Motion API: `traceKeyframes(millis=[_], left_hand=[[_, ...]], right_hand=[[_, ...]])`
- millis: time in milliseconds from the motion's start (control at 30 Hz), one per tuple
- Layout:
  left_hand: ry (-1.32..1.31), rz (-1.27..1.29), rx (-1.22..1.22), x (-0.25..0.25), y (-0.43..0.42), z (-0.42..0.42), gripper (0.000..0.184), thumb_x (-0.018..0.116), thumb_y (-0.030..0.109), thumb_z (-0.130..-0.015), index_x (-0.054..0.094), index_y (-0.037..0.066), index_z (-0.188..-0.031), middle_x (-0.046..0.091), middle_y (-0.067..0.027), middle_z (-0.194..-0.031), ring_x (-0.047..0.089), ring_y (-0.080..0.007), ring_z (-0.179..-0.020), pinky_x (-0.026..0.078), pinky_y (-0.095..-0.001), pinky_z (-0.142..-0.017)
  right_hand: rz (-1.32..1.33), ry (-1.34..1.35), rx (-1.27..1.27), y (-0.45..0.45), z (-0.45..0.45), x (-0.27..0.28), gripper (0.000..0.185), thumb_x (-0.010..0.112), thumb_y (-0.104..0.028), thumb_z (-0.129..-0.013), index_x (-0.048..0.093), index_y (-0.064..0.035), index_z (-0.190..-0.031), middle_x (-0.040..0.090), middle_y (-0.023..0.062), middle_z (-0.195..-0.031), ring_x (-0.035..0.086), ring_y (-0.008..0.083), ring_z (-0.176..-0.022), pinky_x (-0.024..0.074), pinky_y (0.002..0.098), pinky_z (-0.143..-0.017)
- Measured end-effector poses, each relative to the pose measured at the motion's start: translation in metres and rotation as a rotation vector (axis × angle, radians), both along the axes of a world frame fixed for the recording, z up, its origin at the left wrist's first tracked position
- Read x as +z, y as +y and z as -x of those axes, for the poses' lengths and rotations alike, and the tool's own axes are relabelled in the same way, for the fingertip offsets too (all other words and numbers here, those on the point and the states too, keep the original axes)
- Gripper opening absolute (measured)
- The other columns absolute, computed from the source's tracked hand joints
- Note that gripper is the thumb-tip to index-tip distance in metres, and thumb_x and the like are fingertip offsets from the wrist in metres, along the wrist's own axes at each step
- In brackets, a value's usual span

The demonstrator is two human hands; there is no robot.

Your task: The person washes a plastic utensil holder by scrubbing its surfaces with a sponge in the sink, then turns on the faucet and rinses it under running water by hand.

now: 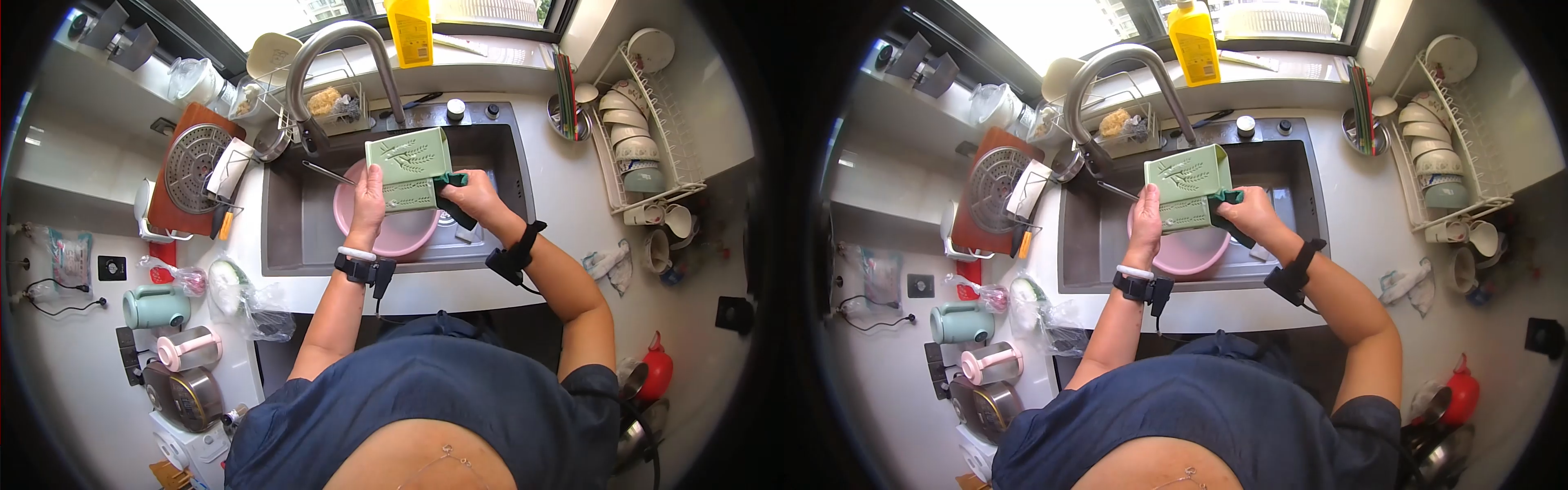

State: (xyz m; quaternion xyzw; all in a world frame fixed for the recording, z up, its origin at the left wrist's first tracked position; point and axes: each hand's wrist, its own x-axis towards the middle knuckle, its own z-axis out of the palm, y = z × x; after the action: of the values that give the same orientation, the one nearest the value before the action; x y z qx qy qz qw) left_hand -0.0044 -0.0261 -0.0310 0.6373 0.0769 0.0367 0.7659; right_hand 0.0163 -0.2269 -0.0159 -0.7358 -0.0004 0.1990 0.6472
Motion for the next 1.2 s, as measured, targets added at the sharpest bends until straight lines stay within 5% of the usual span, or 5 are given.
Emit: traceKeyframes(millis=[300, 467, 700, 833, 1200], left_hand=[[-0.005, -0.098, -0.029, 0.003, -0.008, 0.001, 0.041, 0.038, 0.033, -0.099, 0.052, -0.001, -0.117, 0.059, -0.0076, -0.107, 0.053, -0.0123, -0.095, 0.042, -0.0256, -0.087], [-0.002, 0.053, -0.037, -0.011, -0.004, -0.005, 0.037, 0.041, 0.029, -0.098, 0.053, -0.001, -0.117, 0.059, -0.0083, -0.109, 0.056, -0.0144, -0.098, 0.045, -0.0269, -0.084], [0.048, 0.171, -0.028, -0.025, 0.013, -0.024, 0.047, 0.039, 0.036, -0.098, 0.047, -0.002, -0.124, 0.057, -0.0094, -0.114, 0.054, -0.0154, -0.101, 0.043, -0.0272, -0.088], [0.001, 0.187, -0.067, -0.016, 0.002, -0.029, 0.047, 0.038, 0.038, -0.098, 0.046, 0.0, -0.124, 0.057, -0.0095, -0.114, 0.055, -0.0169, -0.101, 0.045, -0.0287, -0.087], [-0.085, 0.085, -0.289, 0.019, -0.04, -0.026, 0.047, 0.037, 0.039, -0.098, 0.049, 0.0, -0.121, 0.059, -0.0087, -0.11, 0.056, -0.0153, -0.096, 0.044, -0.0267, -0.085]], right_hand=[[-0.214, -0.142, -0.022, 0.019, 0.009, -0.014, 0.017, 0.065, -0.005, -0.075, 0.067, 0.0036, -0.09, 0.065, 0.0021, -0.075, 0.053, 0.0063, -0.065, 0.0458, 0.0239, -0.057], [0.043, -0.102, -0.009, 0.016, 0.006, -0.014, 0.017, 0.056, -0.001, -0.071, 0.065, 0.0039, -0.084, 0.058, 0.0, -0.069, 0.049, 0.0079, -0.063, 0.0425, 0.0259, -0.054], [-0.349, 0.09, 0.19, -0.01, 0.018, 0.037, 0.03, 0.067, -0.016, -0.078, 0.061, 0.002, -0.101, 0.062, 0.0015, -0.086, 0.054, 0.0095, -0.077, 0.0446, 0.024, -0.072], [-0.024, -0.083, 0.344, -0.015, 0.022, 0.041, 0.031, 0.063, -0.022, -0.086, 0.06, 0.0011, -0.106, 0.063, 0.0022, -0.095, 0.054, 0.0089, -0.086, 0.0446, 0.026, -0.079], [-0.047, 0.048, 0.506, -0.033, 0.016, 0.04, 0.06, 0.07, -0.022, -0.079, 0.044, 0.0051, -0.126, 0.054, 0.0125, -0.12, 0.049, 0.0191, -0.108, 0.0385, 0.0294, -0.095]])
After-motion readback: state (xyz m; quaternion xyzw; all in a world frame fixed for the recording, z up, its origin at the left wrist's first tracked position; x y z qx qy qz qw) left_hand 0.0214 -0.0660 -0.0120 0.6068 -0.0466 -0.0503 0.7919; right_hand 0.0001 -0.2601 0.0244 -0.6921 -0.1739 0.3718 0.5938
